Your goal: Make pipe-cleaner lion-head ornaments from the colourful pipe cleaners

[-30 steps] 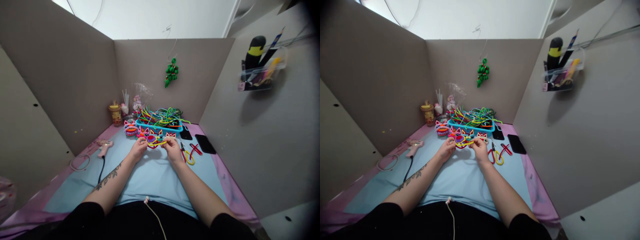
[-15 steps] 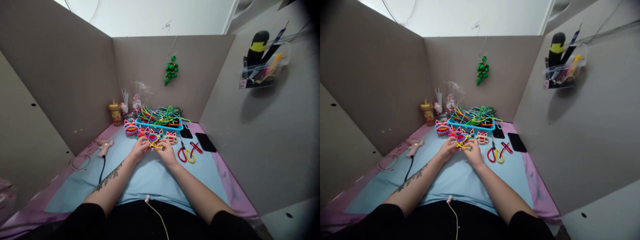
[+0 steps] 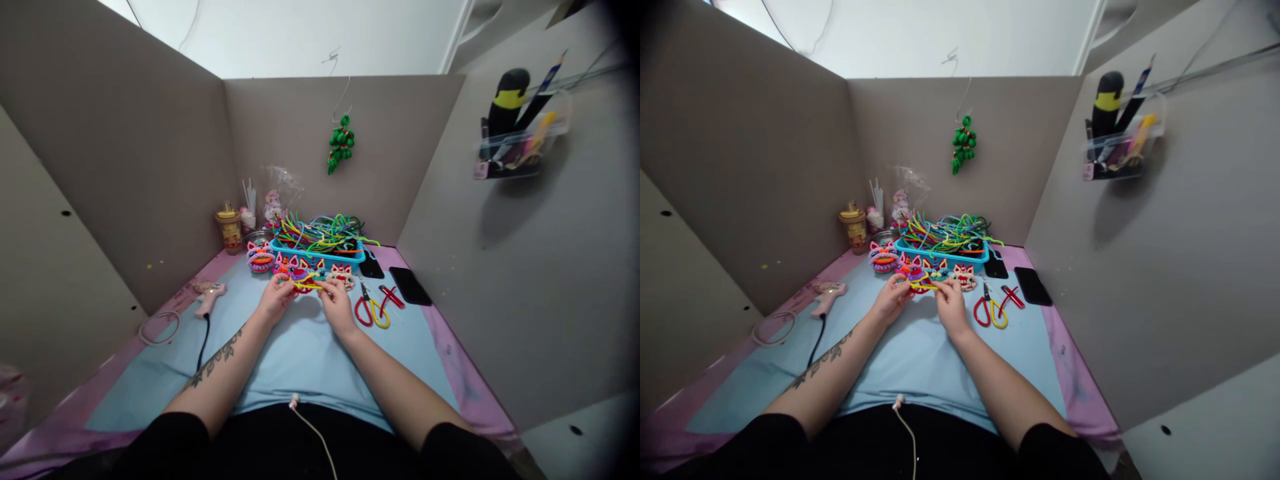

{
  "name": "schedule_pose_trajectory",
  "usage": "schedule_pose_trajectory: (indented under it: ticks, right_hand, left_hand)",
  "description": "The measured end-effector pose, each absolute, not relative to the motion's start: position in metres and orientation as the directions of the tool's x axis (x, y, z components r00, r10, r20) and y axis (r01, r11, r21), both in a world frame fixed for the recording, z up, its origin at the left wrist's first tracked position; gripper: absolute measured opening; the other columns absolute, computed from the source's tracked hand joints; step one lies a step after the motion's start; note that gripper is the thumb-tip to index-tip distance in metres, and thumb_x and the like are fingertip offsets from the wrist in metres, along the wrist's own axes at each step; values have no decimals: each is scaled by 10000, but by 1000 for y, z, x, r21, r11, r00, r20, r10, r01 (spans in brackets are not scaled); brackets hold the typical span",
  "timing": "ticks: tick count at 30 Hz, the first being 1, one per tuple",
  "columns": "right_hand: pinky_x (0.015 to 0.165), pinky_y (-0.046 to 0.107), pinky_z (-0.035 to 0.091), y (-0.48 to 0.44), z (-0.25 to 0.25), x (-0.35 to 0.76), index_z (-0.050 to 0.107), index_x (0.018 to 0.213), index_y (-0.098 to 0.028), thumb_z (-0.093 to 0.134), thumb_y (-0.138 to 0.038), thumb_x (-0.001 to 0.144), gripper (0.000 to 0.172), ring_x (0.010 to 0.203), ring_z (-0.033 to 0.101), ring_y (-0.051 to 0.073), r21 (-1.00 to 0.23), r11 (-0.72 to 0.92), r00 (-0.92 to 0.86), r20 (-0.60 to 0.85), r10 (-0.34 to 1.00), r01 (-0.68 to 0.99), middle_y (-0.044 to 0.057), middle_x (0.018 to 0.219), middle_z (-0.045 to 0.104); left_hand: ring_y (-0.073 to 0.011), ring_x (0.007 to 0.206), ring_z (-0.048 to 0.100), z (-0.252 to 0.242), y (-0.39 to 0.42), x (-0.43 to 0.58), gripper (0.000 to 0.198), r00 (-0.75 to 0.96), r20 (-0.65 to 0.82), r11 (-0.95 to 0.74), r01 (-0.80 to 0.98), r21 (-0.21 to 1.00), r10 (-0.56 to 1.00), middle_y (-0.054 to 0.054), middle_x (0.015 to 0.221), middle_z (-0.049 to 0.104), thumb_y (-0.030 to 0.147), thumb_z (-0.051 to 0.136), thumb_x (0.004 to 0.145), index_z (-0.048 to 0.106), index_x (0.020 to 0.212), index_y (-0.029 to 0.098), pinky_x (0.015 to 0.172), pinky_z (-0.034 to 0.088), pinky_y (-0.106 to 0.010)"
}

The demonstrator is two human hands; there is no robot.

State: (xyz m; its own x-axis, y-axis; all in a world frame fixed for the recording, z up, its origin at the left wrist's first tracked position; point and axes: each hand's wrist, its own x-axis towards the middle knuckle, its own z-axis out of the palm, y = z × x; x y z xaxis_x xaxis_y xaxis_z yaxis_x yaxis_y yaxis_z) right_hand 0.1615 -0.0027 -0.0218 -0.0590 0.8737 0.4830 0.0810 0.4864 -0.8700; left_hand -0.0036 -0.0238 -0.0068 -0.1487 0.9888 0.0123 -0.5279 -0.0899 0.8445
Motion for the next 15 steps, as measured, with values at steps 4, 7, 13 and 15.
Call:
schedule_pose_trajectory:
  ticks: [4, 7, 13, 15]
  right_hand:
    - [714, 309, 467, -5, -19, 160, 708, 868, -220, 555, -239, 767, 184, 788, 547, 177, -870, 487, -84, 481, 873, 78, 51, 856, 533]
    - [718, 302, 450, -9, -15, 159, 682, 734, -201, 554, -234, 767, 136, 788, 545, 178, -854, 517, -87, 512, 855, 55, 43, 795, 555]
    - [713, 287, 456, -17, -10, 155, 646, 756, -203, 543, -293, 788, 140, 768, 557, 167, -861, 507, -169, 507, 845, -50, 31, 776, 592]
    - [675, 283, 463, -18, -11, 153, 634, 796, -206, 559, -310, 772, 130, 707, 564, 161, -897, 430, -200, 442, 874, -100, 19, 741, 605]
  left_hand:
    - [-103, 610, 628, -10, -22, -5, 442, -135, 25, -93, -529, 843, 991, 20, 713, 647, 223, 787, 576, 472, 882, 183, 571, 485, -195]
    - [-107, 611, 631, -10, -22, -4, 455, -123, 18, -80, -521, 850, 992, 10, 722, 656, 206, 785, 572, 464, 893, 182, 553, 480, -185]
    - [-125, 617, 645, -9, -25, -2, 417, -64, -6, -27, -507, 862, 998, -12, 759, 667, 190, 764, 600, 471, 897, 181, 564, 513, -214]
    - [-132, 652, 655, -10, -26, -2, 384, -40, -8, -14, -517, 856, 999, -27, 796, 673, 200, 752, 625, 485, 901, 177, 587, 526, -223]
